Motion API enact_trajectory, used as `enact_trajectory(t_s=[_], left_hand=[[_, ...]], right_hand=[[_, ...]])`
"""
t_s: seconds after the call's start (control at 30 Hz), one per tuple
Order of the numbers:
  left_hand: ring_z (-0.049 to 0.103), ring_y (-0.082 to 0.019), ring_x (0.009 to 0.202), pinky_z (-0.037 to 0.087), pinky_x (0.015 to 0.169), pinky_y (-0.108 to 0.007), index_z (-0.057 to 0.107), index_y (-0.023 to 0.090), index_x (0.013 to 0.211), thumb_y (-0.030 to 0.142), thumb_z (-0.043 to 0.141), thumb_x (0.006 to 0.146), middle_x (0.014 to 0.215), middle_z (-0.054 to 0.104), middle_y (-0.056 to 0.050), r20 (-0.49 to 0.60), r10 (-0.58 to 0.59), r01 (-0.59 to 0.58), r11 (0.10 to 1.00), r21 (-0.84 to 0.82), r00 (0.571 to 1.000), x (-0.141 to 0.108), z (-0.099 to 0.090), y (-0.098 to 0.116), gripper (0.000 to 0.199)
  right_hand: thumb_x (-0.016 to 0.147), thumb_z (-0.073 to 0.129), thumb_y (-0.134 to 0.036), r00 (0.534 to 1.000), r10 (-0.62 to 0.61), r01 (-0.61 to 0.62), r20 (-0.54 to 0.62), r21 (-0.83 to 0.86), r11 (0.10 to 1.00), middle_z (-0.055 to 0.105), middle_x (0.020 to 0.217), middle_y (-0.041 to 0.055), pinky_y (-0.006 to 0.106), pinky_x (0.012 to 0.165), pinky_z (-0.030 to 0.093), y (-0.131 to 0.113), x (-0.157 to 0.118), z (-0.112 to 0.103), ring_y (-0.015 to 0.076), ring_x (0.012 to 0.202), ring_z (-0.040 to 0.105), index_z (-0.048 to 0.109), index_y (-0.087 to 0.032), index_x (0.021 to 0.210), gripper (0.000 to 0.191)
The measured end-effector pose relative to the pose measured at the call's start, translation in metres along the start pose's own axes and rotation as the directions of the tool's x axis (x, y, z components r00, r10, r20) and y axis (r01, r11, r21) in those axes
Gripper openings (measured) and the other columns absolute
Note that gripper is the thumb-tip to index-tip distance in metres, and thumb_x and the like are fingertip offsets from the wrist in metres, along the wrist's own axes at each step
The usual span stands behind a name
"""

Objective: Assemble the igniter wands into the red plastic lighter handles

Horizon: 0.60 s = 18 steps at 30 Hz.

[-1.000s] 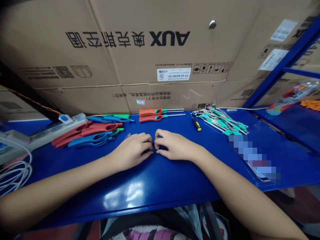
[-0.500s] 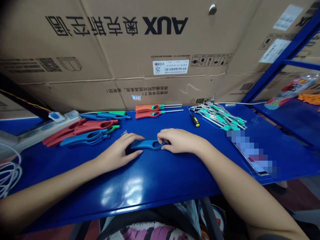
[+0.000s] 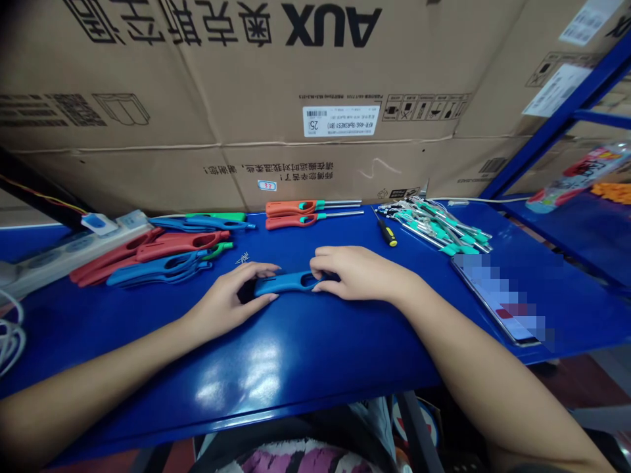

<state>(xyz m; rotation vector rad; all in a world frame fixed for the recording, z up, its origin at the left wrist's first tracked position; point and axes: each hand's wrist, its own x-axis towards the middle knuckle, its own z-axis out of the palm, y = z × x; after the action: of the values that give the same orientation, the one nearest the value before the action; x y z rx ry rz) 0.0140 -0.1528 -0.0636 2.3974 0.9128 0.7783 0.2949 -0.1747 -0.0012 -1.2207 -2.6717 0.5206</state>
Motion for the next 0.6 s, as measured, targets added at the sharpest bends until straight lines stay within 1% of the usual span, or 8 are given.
enact_trajectory(t_s=[0.13,0.23,0.3,0.33,0.4,0.47,0.53,0.6], left_hand=[[0.068,-0.025,0.108,0.054,0.099,-0.044,0.058,0.025,0.127,0.029,0.071,0.087,0.117,0.071,-0.006,-0.008,-0.033,0.033,0.999,-0.023,0.999,0.0003,0.0008,-0.0012,0.043],[0.064,-0.026,0.118,0.051,0.104,-0.046,0.055,0.025,0.131,0.030,0.070,0.088,0.128,0.067,-0.008,-0.012,-0.039,0.039,0.999,0.007,0.999,-0.0007,0.0007,-0.0005,0.046],[0.064,-0.027,0.118,0.051,0.103,-0.046,0.051,0.025,0.136,0.031,0.069,0.088,0.129,0.066,-0.008,-0.007,-0.051,0.051,0.999,0.007,0.999,-0.0015,0.0004,0.0000,0.051],[0.065,-0.026,0.115,0.052,0.102,-0.045,0.050,0.025,0.137,0.030,0.069,0.088,0.126,0.067,-0.008,-0.005,-0.054,0.054,0.999,-0.003,0.999,-0.0017,0.0002,0.0001,0.053],[0.066,-0.025,0.110,0.053,0.099,-0.044,0.048,0.025,0.138,0.028,0.068,0.087,0.122,0.068,-0.008,-0.008,-0.043,0.042,0.999,-0.021,0.999,-0.0021,0.0002,-0.0003,0.055],[0.066,-0.024,0.106,0.054,0.097,-0.043,0.049,0.024,0.137,0.027,0.067,0.087,0.118,0.068,-0.008,-0.016,-0.015,0.014,1.000,-0.015,1.000,-0.0022,0.0008,-0.0011,0.053],[0.065,-0.023,0.104,0.053,0.097,-0.043,0.051,0.024,0.135,0.028,0.067,0.089,0.114,0.068,-0.007,-0.026,-0.001,0.002,1.000,0.012,1.000,-0.0021,0.0016,-0.0016,0.049],[0.066,-0.022,0.101,0.053,0.095,-0.041,0.052,0.023,0.133,0.030,0.066,0.091,0.110,0.069,-0.006,-0.031,-0.006,0.006,1.000,0.028,1.000,-0.0019,0.0022,-0.0008,0.045]], right_hand=[[0.096,0.060,-0.036,1.000,-0.008,0.009,-0.009,0.083,0.997,0.064,0.089,0.0015,0.025,0.064,0.035,0.0004,0.0009,-0.0001,0.0145,0.074,0.053,0.061,-0.021,0.091,0.016],[0.099,0.055,-0.033,0.995,0.021,-0.014,-0.099,0.073,0.997,0.064,0.083,0.0019,0.026,0.064,0.035,-0.0012,0.0015,-0.0008,0.0145,0.072,0.053,0.059,-0.020,0.088,0.018],[0.099,0.052,-0.031,0.986,0.041,-0.030,-0.162,0.073,0.997,0.064,0.081,0.0022,0.026,0.064,0.035,-0.0010,0.0006,-0.0027,0.0145,0.071,0.053,0.058,-0.019,0.085,0.019],[0.099,0.052,-0.031,0.984,0.051,-0.039,-0.169,0.078,0.996,0.064,0.079,0.0020,0.026,0.064,0.035,-0.0004,-0.0003,-0.0041,0.0142,0.070,0.053,0.058,-0.019,0.084,0.020],[0.098,0.052,-0.032,0.990,0.071,-0.060,-0.118,0.090,0.994,0.063,0.075,0.0009,0.025,0.062,0.035,0.0016,-0.0027,-0.0069,0.0133,0.066,0.052,0.059,-0.019,0.082,0.022],[0.098,0.053,-0.033,0.996,0.090,-0.089,-0.010,0.103,0.991,0.062,0.071,-0.0004,0.025,0.059,0.034,0.0033,-0.0048,-0.0085,0.0121,0.061,0.051,0.059,-0.019,0.078,0.024],[0.096,0.055,-0.032,0.990,0.103,-0.111,0.092,0.093,0.989,0.061,0.068,-0.0015,0.025,0.056,0.032,0.0039,-0.0056,-0.0076,0.0115,0.058,0.050,0.059,-0.020,0.075,0.024],[0.094,0.058,-0.030,0.982,0.110,-0.119,0.155,0.049,0.992,0.059,0.065,-0.0021,0.025,0.054,0.029,0.0032,-0.0049,-0.0043,0.0112,0.056,0.048,0.058,-0.020,0.072,0.024]])
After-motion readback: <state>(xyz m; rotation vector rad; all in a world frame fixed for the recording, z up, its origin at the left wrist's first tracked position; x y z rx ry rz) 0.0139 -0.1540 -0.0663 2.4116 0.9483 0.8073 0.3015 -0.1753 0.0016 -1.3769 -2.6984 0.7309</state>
